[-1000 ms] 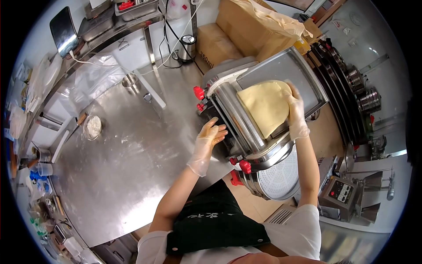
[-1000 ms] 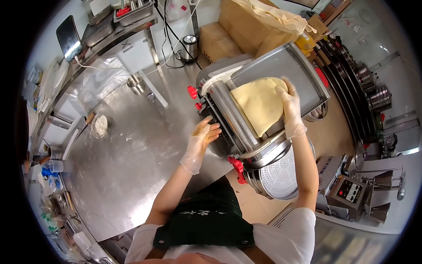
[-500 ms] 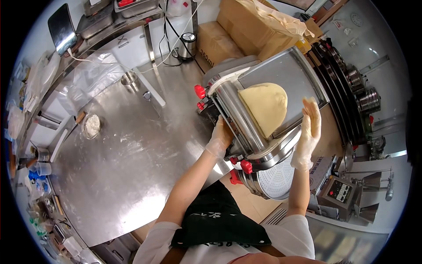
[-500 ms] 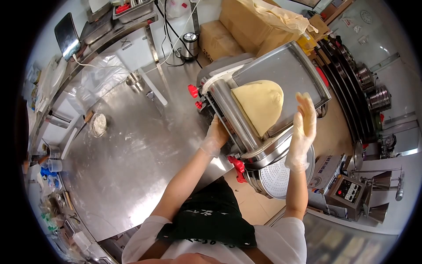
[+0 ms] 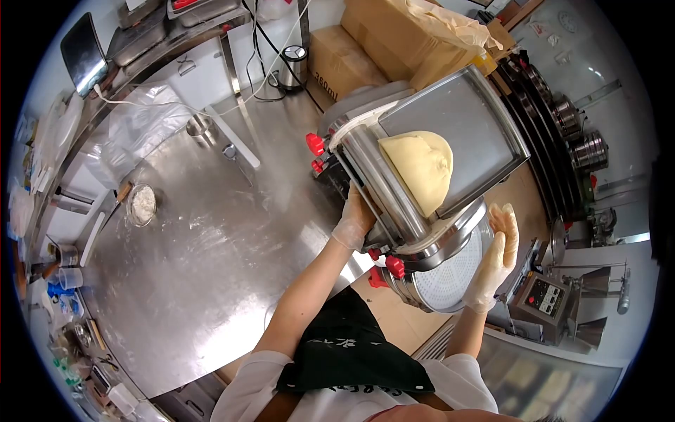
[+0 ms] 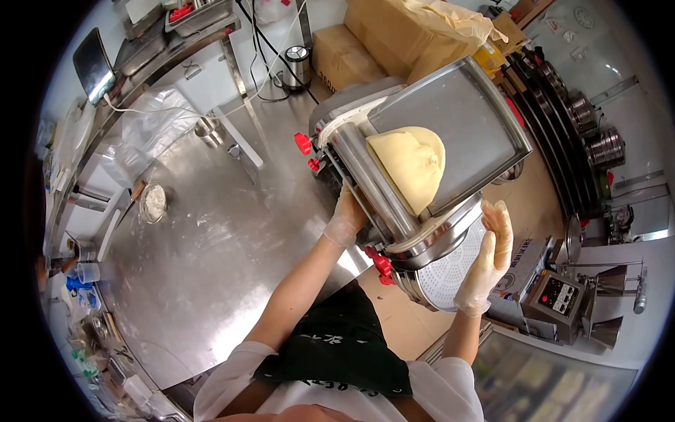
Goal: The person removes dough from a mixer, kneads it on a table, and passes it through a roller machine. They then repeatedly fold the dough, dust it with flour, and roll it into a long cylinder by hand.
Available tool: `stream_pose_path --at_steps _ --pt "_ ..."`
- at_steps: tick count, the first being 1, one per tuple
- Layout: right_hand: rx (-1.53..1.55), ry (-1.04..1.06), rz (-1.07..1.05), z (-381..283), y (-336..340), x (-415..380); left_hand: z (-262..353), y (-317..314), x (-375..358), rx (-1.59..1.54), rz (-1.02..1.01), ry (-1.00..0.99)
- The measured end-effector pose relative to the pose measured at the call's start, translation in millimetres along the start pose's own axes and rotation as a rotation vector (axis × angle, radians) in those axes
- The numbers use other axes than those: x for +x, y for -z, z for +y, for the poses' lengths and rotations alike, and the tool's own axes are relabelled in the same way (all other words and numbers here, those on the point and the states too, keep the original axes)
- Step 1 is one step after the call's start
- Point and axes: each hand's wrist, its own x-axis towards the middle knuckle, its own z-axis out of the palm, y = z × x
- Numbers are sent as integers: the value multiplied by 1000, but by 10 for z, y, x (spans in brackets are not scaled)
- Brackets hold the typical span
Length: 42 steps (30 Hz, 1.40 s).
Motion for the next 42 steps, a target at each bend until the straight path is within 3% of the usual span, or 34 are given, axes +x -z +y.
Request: stream_pose_path --at_steps 5,7,10,17,20,26,28,31,33,35,37,39,41,42 --pt "10 -47 45 17 38 -134 0 105 23 70 14 -9" --pt "16 -65 66 16 43 -171 -126 679 310 402 -104 -212" --pt "24 -82 87 78 82 -217 -164 844 378 635 -215 -338" --pt "78 -112 88 283 201 -337 42 259 -213 314 -24 -23" --pt "99 -108 85 297 216 -378 98 83 -449 327 4 24" --pt "105 -108 58 277 184 -490 130 174 -523 391 -169 -73" --pt "122 -83 24 236 113 -593 146 269 -498 363 -129 -63" --pt "353 71 -268 133 -27 -780 180 325 -509 357 -71 -77" --pt "437 -24 -594 -69 -107 -928 207 284 -559 358 -38 -98" --pt "333 -161 -994 -94 -207 -992 230 197 -629 352 -13 -120" --pt "146 -620 -1100 -64 -538 -1177 276 76 -735 349 66 -118" --pt "275 -1000 -852 653 -833 -1622 325 58 -807 353 146 -122" --pt "515 -1193 -609 1671 -1032 -2055 373 76 -857 363 227 -135" --pt "808 -1224 -591 2124 -1166 -2139 397 21 -897 357 243 -152"
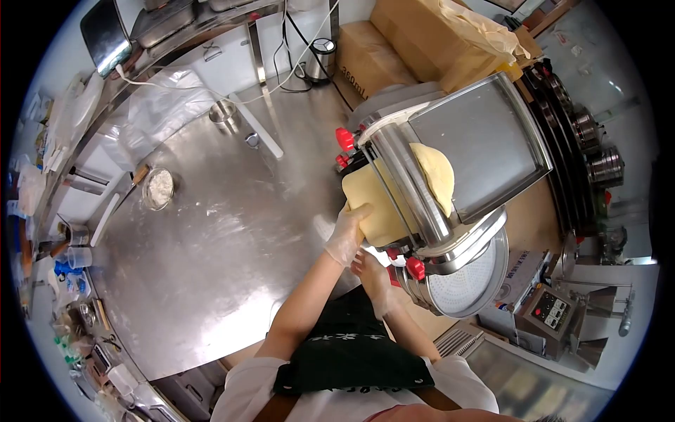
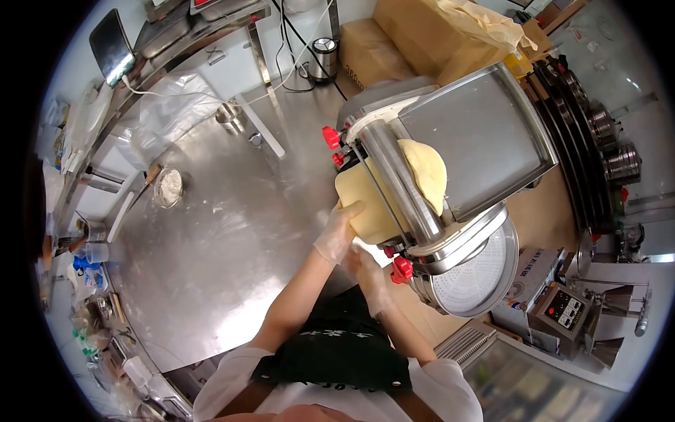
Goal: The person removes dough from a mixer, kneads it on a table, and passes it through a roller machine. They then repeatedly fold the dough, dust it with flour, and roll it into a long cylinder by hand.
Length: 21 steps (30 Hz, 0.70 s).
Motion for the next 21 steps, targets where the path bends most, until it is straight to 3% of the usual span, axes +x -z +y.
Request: stream_pose_path --at_steps 1,2,4,6,7,8,13,21 --pt "235 15 -143 62 134 235 55 -68 -87 -6 21 -10" --pt "-319 371 -60 -31 -93 356 95 -109 -149 -10 40 -19" --pt "-399 670 -282 -267 -434 660 118 -115 -201 23 39 -70" --pt "577 473 -840 -432 -488 876 149 -123 -253 57 53 -99" --pt "207 539 -618 -470 -476 901 165 -128 -283 73 71 -104" --pt "181 508 -545 -522 -463 940 180 -132 -313 89 89 -108" --pt "367 449 -403 -687 -257 1061 327 -130 -471 153 49 -98" --pt "378 423 -273 -794 -132 1055 479 -109 -667 157 53 -79"
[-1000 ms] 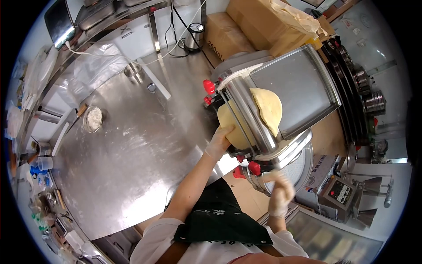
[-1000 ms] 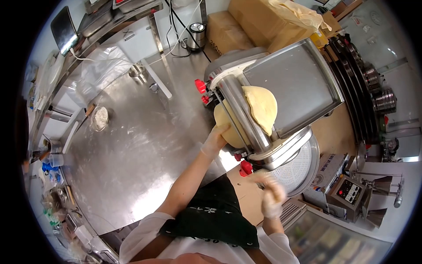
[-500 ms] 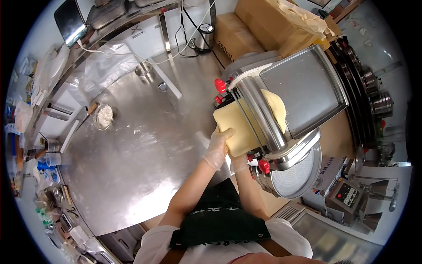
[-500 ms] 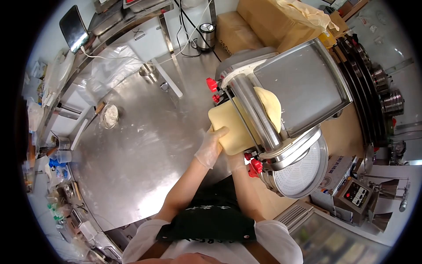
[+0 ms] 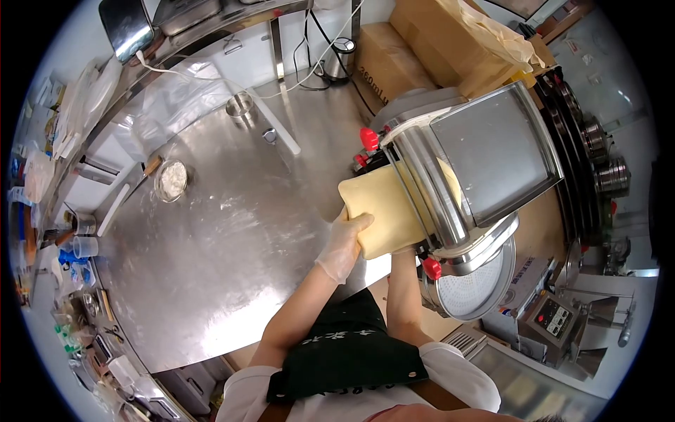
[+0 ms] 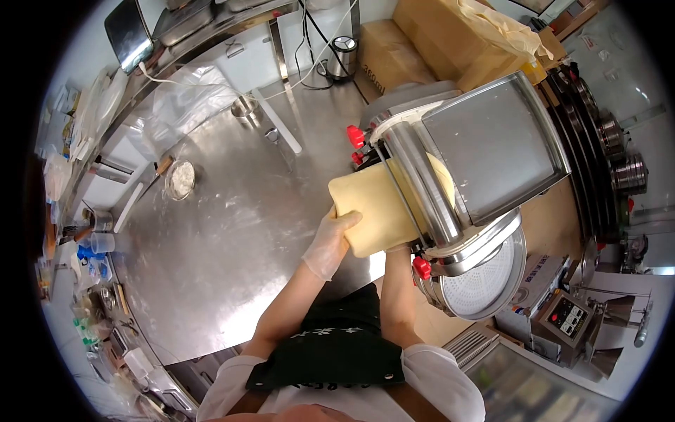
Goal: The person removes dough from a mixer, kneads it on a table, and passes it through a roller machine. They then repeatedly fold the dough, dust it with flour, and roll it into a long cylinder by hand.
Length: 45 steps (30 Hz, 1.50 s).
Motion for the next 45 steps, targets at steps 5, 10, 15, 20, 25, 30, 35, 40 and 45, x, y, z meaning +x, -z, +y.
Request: stream_pose_path --at_steps 5,10,15,20,25,30,35,40,45 --pt "-17 -10 45 9 22 -8 25 69 -51 12 -2 -9" --pt "-38 -36 78 39 88 -52 33 98 -126 -64 -14 -18" --pt "-153 -91 135 -18 186 -201 -88 321 -195 -169 -24 -84" --pt "-338 -93 200 -30 114 -268 148 585 -512 -160 57 -46" --pt "-456 -213 158 728 -348 -384 147 1672 -795 -86 184 -105" --pt "-202 -611 136 1874 -811 -471 702 2535 -1468 106 399 -123" --pt "-1041 -542 375 2356 -816 -57 802 3717 -1514 764 873 -258" --pt "-1441 -99 -54 2829 -1642 154 873 3418 -1338 2003 911 -198" --pt "-1593 111 -605 3863 -2756 481 705 3487 -1176 1991 613 -293"
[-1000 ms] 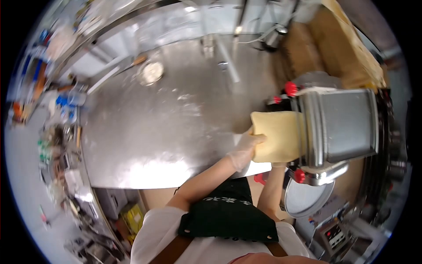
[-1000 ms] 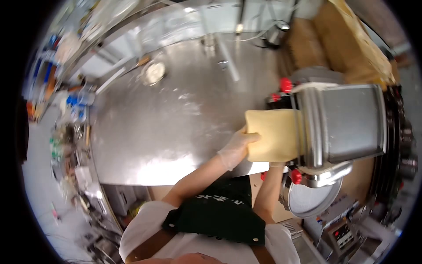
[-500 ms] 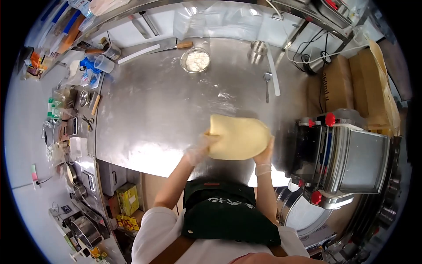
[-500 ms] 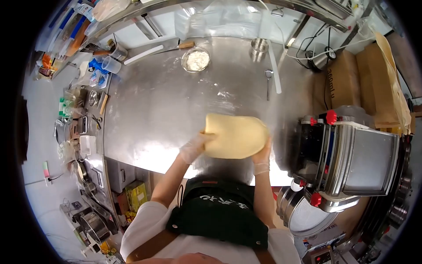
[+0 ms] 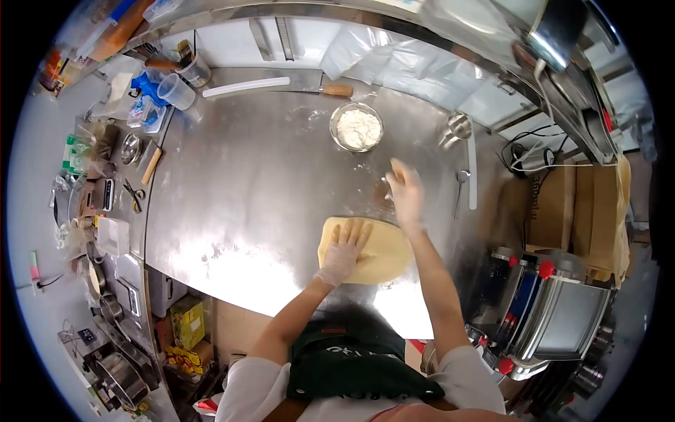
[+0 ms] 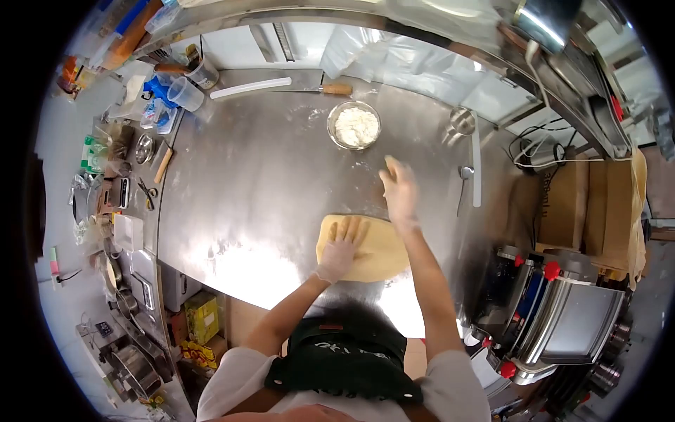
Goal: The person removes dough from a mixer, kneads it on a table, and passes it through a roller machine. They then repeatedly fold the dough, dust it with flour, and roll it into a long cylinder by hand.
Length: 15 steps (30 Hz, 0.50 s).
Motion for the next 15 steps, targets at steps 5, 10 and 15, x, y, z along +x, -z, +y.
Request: stream_pose_path --at_steps 5,10,15 --pt "-470 523 -83 22 -811 969 -60 -80 -4 -20 -54 -11" --pt "-694 516 -142 570 -1307 1280 -122 -124 -26 -116 17 -53" --pt "-186 160 -103 243 -1008 1059 -333 -148 -240 -725 451 116"
